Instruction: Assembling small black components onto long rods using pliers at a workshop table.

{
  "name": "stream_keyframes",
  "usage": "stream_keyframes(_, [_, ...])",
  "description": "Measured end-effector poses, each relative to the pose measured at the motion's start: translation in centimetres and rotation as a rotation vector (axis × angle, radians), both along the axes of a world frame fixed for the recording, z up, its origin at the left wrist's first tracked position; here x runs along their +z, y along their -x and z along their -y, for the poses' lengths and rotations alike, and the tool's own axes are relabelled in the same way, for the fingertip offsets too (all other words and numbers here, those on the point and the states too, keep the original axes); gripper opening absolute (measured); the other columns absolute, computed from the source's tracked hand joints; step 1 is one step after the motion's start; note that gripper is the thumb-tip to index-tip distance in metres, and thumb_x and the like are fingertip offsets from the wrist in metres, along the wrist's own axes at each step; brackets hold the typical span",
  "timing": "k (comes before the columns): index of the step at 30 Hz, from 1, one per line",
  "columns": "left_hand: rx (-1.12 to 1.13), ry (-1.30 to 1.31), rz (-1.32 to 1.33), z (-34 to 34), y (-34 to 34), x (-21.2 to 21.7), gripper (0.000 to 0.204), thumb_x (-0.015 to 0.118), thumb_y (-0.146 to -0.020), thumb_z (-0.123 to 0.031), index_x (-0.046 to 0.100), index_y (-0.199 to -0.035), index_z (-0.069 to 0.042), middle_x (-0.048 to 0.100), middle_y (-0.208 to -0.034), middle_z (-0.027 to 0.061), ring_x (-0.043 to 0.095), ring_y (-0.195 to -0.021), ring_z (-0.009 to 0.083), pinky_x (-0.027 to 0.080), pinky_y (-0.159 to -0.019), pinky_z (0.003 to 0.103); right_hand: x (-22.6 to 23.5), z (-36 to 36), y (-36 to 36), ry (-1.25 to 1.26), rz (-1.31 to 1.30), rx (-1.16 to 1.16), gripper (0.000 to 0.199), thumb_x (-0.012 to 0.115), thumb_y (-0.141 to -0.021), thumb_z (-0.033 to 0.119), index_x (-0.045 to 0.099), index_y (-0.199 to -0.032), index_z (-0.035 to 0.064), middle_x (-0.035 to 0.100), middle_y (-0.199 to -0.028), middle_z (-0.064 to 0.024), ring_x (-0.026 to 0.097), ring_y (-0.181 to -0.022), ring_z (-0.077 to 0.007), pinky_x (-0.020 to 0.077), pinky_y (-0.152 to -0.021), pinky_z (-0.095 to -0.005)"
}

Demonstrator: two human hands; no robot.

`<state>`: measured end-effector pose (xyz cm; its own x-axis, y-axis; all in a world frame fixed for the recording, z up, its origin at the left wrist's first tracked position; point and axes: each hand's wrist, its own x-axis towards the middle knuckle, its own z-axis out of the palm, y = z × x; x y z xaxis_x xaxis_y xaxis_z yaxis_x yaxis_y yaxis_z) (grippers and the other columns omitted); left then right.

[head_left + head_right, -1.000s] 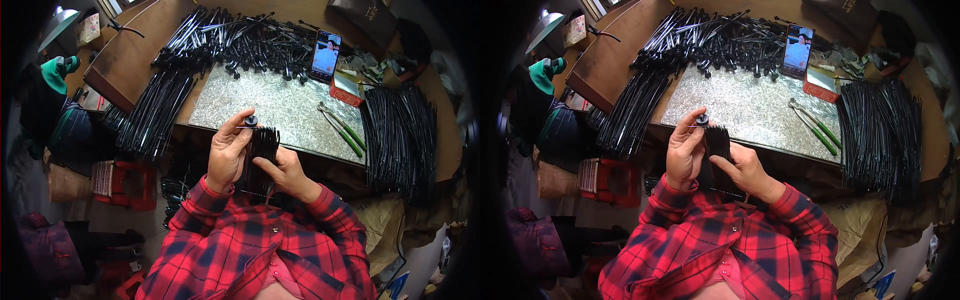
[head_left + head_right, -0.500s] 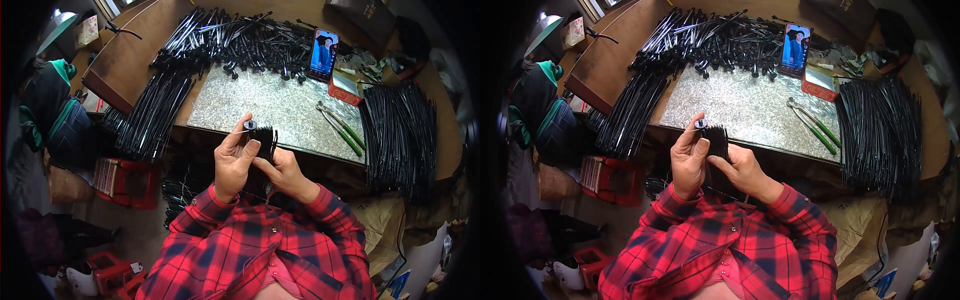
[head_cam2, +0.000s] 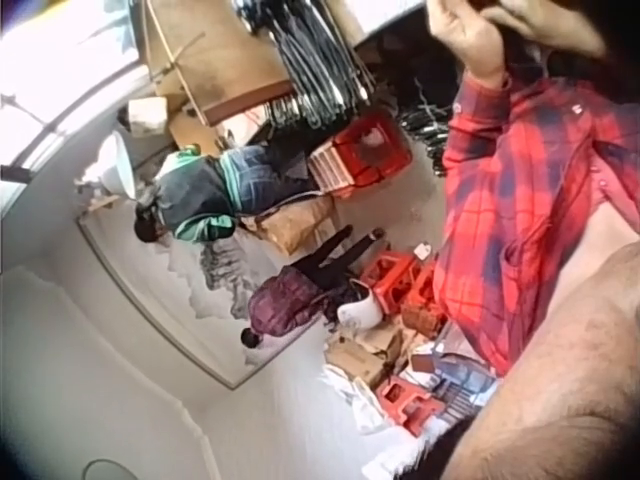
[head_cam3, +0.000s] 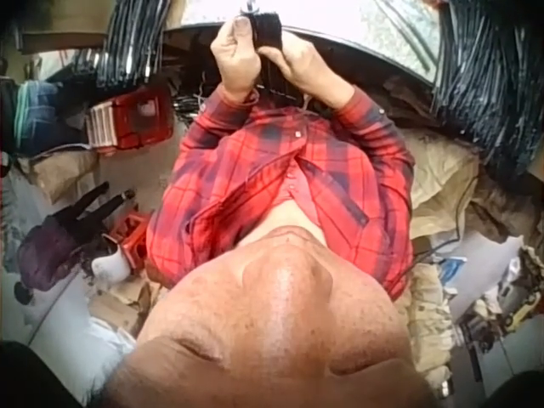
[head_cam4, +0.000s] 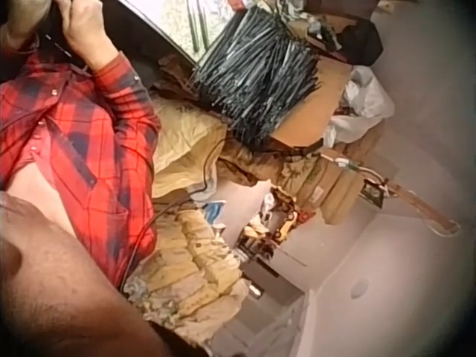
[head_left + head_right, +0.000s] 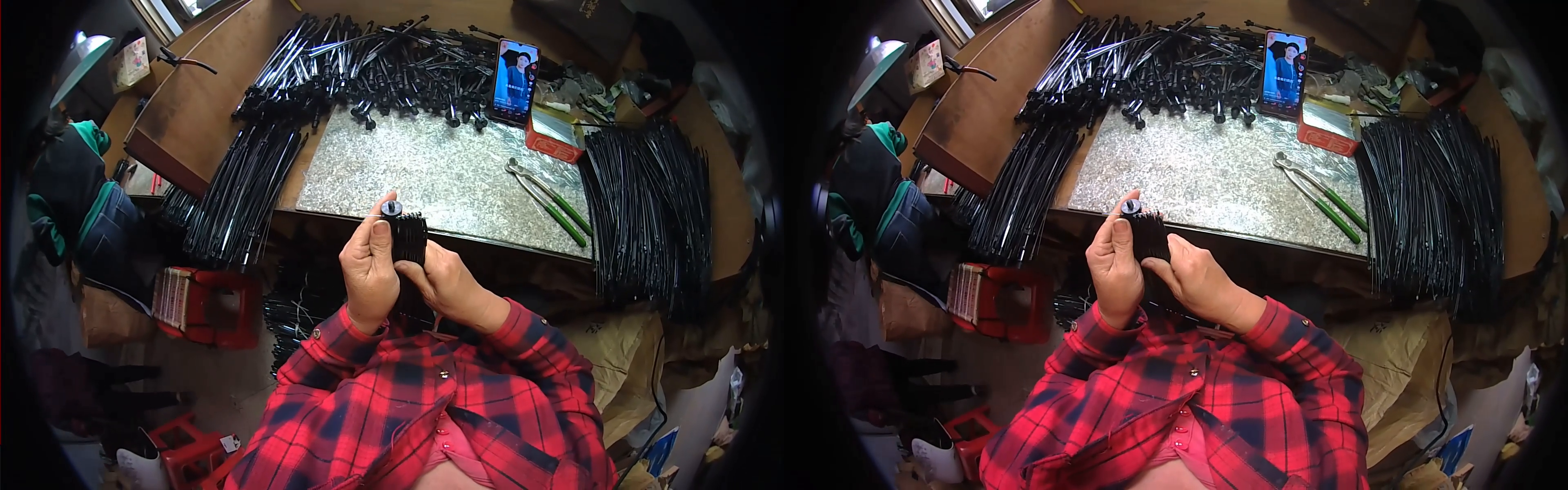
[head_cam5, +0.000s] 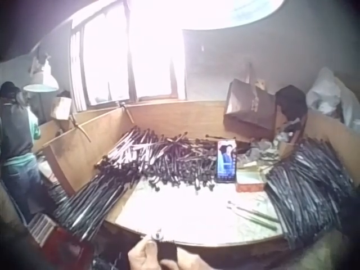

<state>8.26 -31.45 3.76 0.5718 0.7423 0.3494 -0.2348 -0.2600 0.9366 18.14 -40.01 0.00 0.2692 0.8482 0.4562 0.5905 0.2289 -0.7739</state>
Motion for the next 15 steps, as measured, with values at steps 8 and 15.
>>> stream_keyframes(8, [-0.018, 0.194, 0.207, -0.12, -0.40, -0.75, 0.035, 0.044, -0.101, -0.020, 0.054, -0.122, 0.006, 0.063, -0.100, 0.0038, 0.055, -0.089, 0.0062, 0.043, -0.081, 0.020, 0.58, -0.32, -0.11, -0.011, -0.073, 0.052, 0.017, 0.061, -0.089, 0.015, 0.053, -0.092, -0.0003, 0.055, -0.079, -0.0194, 0.057, -0.073, -0.0399, 0.0459, -0.062, -0.0435])
stream_keyframes(15, [-0.019, 0.158, 0.184, -0.26, -0.34, -1.14, 0.035, 0.044, -0.101, -0.021, 0.054, -0.122, 0.006, 0.063, -0.105, 0.0050, 0.056, -0.093, 0.0080, 0.044, -0.085, 0.022, 0.76, -0.14, -0.43, 0.036, -0.087, 0.058, 0.013, 0.062, -0.088, 0.013, 0.061, -0.093, 0.0006, 0.060, -0.081, -0.0169, 0.061, -0.075, -0.0340, 0.0479, -0.064, -0.0384])
